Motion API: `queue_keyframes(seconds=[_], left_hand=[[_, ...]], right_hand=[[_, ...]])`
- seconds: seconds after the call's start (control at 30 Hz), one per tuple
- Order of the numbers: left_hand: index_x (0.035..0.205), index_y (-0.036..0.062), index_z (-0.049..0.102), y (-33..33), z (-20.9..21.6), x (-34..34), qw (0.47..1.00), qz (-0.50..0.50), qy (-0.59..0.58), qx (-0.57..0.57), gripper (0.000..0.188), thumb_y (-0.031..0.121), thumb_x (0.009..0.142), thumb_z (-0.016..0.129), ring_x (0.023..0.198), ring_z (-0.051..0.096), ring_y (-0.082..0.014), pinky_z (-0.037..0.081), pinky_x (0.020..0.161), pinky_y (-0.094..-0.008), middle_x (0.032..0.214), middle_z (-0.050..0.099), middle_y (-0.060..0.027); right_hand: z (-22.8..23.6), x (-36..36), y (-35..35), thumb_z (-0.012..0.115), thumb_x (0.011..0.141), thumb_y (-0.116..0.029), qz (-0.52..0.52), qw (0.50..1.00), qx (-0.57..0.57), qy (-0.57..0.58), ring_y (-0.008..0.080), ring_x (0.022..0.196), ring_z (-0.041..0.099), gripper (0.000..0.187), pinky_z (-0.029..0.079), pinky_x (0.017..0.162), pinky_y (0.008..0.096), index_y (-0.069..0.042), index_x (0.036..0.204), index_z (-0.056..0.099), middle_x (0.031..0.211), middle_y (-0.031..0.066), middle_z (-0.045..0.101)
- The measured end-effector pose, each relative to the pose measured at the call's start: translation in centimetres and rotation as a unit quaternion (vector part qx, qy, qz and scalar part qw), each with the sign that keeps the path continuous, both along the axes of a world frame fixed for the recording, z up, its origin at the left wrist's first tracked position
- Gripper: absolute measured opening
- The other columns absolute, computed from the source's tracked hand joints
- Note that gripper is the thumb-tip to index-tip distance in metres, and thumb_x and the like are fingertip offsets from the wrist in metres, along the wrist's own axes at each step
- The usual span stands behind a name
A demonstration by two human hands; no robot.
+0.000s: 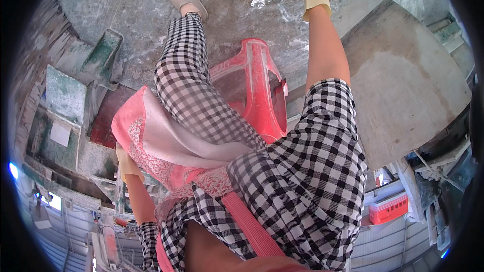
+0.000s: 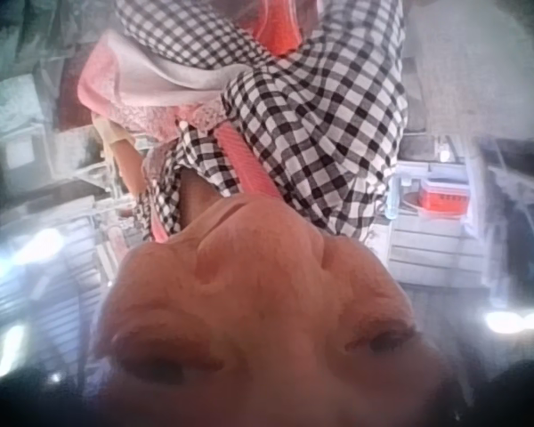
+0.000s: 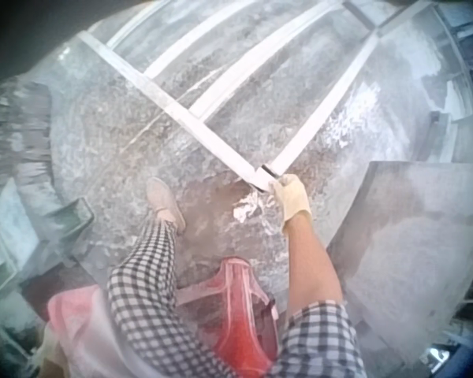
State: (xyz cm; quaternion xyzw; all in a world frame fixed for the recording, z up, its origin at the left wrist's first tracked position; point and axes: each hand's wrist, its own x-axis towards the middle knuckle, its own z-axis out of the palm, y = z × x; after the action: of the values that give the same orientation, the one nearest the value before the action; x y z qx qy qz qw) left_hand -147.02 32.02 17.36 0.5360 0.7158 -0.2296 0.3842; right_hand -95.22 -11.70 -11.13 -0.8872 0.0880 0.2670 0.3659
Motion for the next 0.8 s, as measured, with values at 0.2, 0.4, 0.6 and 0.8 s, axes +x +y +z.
queue_keyframes(seconds=[0.2, 0.4, 0.6, 0.8], left_hand=[[0.109, -0.0013, 0.061, 0.4, -0.1, -1.7, 1.0, -0.005, 0.01, 0.009, 0.032, 0.027, 0.094, 0.06, 0.081, 0.063, -0.0123, 0.052, 0.075, -0.026, 0.092, 0.065, -0.0077], [0.109, -0.0009, 0.061, 0.8, 0.2, -3.5, 1.0, -0.004, 0.002, 0.017, 0.031, 0.027, 0.094, 0.06, 0.082, 0.063, -0.0124, 0.052, 0.075, -0.026, 0.093, 0.065, -0.0079], [0.109, 0.0008, 0.061, 0.2, 0.7, -2.9, 0.999, 0.009, -0.044, 0.018, 0.031, 0.028, 0.094, 0.061, 0.081, 0.061, -0.0103, 0.049, 0.071, -0.0238, 0.093, 0.065, -0.0066], [0.11, 0.0001, 0.061, 0.3, 1.9, -0.5, 0.999, -0.028, 0.047, -0.002, 0.034, 0.029, 0.094, 0.061, 0.081, 0.06, -0.0091, 0.047, 0.07, -0.023, 0.094, 0.065, -0.0052]], right_hand=[[0.7, -0.1, -0.2, 0.068, 0.081, -0.02, 0.032, 0.998, 0.004, -0.052, 0.0272, 0.083, 0.067, 0.035, 0.051, 0.075, 0.0375, 0.001, 0.109, 0.063, 0.091, 0.0161, 0.069], [4.5, -1.1, 0.0, 0.068, 0.084, -0.034, 0.048, 0.996, -0.075, -0.029, 0.0259, 0.094, 0.066, 0.05, 0.051, 0.085, 0.0386, 0.001, 0.117, 0.059, 0.103, 0.0163, 0.068], [9.0, -2.8, 2.6, 0.068, 0.081, -0.026, 0.147, 0.972, -0.146, -0.109, 0.0339, 0.091, 0.066, 0.054, 0.051, 0.078, 0.0423, -0.019, 0.132, 0.053, 0.098, 0.0164, 0.068], [8.8, -2.3, 4.5, 0.065, 0.083, -0.028, 0.197, 0.957, -0.196, -0.076, 0.0349, 0.088, 0.067, 0.058, 0.052, 0.077, 0.0464, -0.029, 0.138, 0.046, 0.097, 0.0159, 0.069]])
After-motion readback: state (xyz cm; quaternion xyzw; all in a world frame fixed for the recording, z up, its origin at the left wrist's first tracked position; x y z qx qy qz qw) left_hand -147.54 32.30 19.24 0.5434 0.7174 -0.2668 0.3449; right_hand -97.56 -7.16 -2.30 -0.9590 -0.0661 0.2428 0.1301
